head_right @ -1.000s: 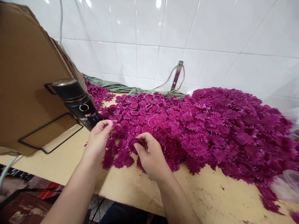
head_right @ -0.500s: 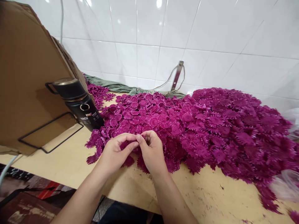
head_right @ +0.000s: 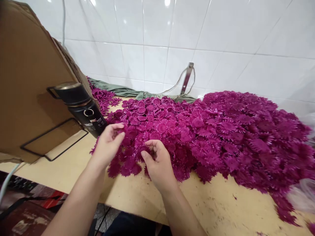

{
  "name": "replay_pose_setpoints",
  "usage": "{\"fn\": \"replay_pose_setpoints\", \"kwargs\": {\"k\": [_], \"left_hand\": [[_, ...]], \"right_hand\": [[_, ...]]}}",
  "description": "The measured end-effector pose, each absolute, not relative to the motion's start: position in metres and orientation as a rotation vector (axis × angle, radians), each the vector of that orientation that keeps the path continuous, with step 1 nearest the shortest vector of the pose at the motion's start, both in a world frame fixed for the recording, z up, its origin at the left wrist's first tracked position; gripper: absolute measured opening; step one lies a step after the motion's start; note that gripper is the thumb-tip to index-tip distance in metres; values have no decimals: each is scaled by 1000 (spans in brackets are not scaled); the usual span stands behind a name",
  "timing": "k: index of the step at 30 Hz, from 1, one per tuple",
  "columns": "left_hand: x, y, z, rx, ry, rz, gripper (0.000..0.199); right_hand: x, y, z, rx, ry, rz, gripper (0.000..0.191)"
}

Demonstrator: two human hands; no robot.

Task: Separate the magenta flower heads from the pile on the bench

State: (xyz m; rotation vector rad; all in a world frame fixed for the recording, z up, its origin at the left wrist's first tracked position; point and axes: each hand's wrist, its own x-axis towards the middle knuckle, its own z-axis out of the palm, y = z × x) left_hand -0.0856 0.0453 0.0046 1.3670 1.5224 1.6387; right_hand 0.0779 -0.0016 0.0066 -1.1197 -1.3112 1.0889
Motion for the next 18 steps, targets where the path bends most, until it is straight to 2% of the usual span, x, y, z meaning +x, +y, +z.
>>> {"fn": "replay_pose_setpoints", "kwargs": {"k": [2,4,7,13,18], "left_hand": [[-80,38,2,1520,1589,1584,25],[-71,27,4,1608,1610,1588,20],[-58,10,12,1701,1394,1443,13],[-46,5,17,1453,1220,1111,15],[-44,5,13,1381,1277,1269,9]], "right_hand": [[78,5,4,-1142,-1256,1064,14],[77,9,3,-1165,-1216,1041,13],[74,10,2,-1156,-1167,1064,17],[74,9,3,-1084,-1035,1189,27],[75,7,8,-1035,-1043,1238,30]]}}
